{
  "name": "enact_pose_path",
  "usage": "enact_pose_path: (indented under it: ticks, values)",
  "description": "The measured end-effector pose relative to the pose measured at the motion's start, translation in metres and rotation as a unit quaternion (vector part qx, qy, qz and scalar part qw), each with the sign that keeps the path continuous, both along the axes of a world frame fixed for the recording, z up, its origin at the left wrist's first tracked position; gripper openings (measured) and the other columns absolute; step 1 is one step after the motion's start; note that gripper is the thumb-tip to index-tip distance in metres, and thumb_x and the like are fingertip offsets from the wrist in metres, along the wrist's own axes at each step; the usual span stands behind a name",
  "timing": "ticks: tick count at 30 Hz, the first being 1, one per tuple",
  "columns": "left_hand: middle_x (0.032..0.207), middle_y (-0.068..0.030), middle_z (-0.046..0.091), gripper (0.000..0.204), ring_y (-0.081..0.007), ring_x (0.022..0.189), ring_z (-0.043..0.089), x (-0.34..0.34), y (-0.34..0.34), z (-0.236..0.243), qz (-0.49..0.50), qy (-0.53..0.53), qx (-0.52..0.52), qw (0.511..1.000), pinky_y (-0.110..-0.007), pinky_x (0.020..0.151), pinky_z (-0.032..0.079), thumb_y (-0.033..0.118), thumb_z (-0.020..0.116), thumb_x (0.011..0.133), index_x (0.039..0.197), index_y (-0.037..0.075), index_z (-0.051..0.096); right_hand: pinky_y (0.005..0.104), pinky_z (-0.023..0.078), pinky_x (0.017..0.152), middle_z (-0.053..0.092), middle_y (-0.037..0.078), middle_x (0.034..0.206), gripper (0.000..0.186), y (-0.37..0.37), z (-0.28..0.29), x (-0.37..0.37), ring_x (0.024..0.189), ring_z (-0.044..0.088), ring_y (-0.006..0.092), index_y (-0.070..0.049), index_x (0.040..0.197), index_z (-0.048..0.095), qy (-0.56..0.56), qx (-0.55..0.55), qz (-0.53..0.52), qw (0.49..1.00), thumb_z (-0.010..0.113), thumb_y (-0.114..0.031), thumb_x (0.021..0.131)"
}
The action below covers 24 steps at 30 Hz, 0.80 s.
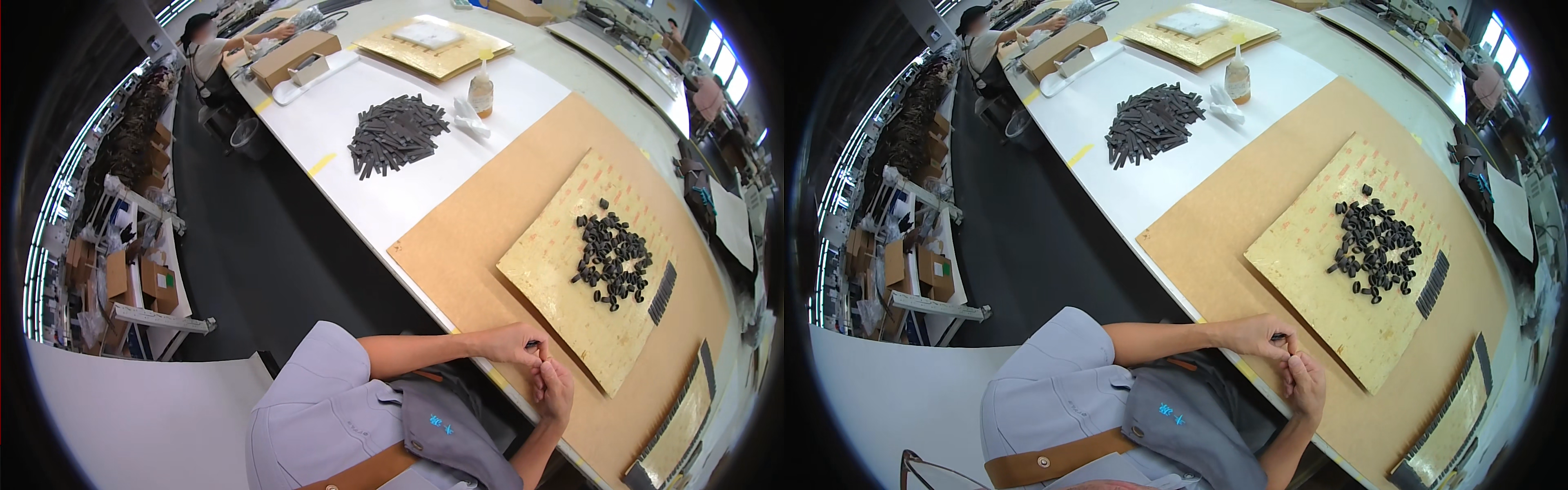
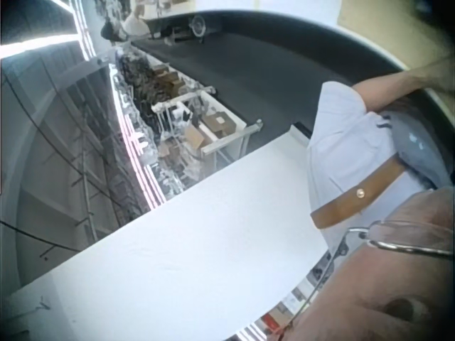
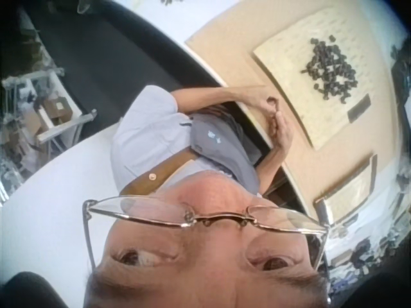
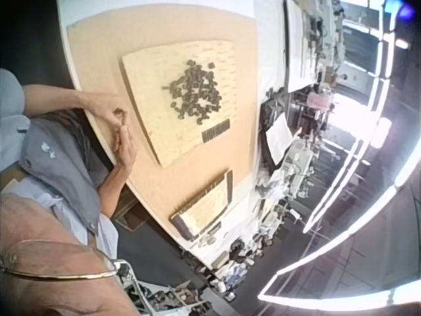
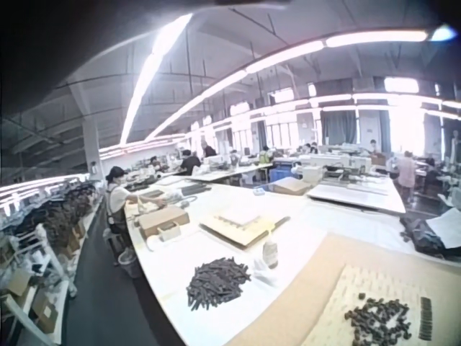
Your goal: The person is inspecting and picking up small black oval hardware components from a board and placing them into a strip.
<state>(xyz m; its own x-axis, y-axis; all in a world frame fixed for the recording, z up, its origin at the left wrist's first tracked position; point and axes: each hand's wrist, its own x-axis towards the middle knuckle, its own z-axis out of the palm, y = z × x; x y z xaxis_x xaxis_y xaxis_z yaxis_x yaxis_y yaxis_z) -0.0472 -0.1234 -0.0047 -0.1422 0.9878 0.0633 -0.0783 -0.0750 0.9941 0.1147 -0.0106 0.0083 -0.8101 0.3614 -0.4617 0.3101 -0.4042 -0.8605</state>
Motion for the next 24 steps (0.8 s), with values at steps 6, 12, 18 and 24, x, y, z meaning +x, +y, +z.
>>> enact_pose_path:
  ticks: [6,12,18,24]
  values:
    - [0.062,0.0048,0.042,0.021,-0.0046,0.06,0.038,0.005,0.002,-0.003,-0.038,-0.013,-0.04,0.998,-0.023,0.052,0.032,0.013,0.067,0.08,0.097,0.004,0.062,0.0192,0.026,0.033,0.042,-0.003,0.049,0.026,-0.007,-0.02,0.014,0.035,0.033,0.0041,-0.004,0.069,0.053,0.037,0.026,-0.079,0.996,0.053,-0.02,0.09]
    - [0.064,0.0074,0.041,0.02,-0.0028,0.061,0.039,-0.006,-0.004,-0.002,0.04,0.033,-0.087,0.995,-0.02,0.054,0.032,0.013,0.069,0.081,0.098,0.004,0.062,0.0178,0.025,0.038,0.043,-0.006,0.052,0.035,0.001,0.007,-0.017,0.041,0.036,0.001,-0.002,0.073,0.06,-0.018,0.02,0.025,0.999,0.05,-0.028,0.095]
    - [0.064,0.0093,0.039,0.017,-0.0001,0.059,0.034,-0.003,0.009,0.0,0.03,-0.052,-0.109,0.992,-0.018,0.052,0.027,0.007,0.068,0.081,0.094,0.0,0.06,0.0213,0.041,0.042,0.055,0.003,0.063,0.035,0.013,-0.012,-0.005,0.046,0.05,0.0086,0.0,0.086,0.058,0.071,-0.094,-0.084,0.989,0.046,-0.031,0.097]
    - [0.063,0.0096,0.037,0.015,-0.0002,0.057,0.032,0.003,0.003,-0.001,0.044,-0.065,-0.119,0.99,-0.018,0.052,0.026,0.005,0.068,0.08,0.092,0.001,0.059,0.0238,0.049,0.051,0.059,0.007,0.074,0.028,0.009,-0.019,0.006,0.055,0.057,0.0117,-0.001,0.092,0.055,0.137,-0.129,-0.075,0.979,0.049,-0.028,0.096]
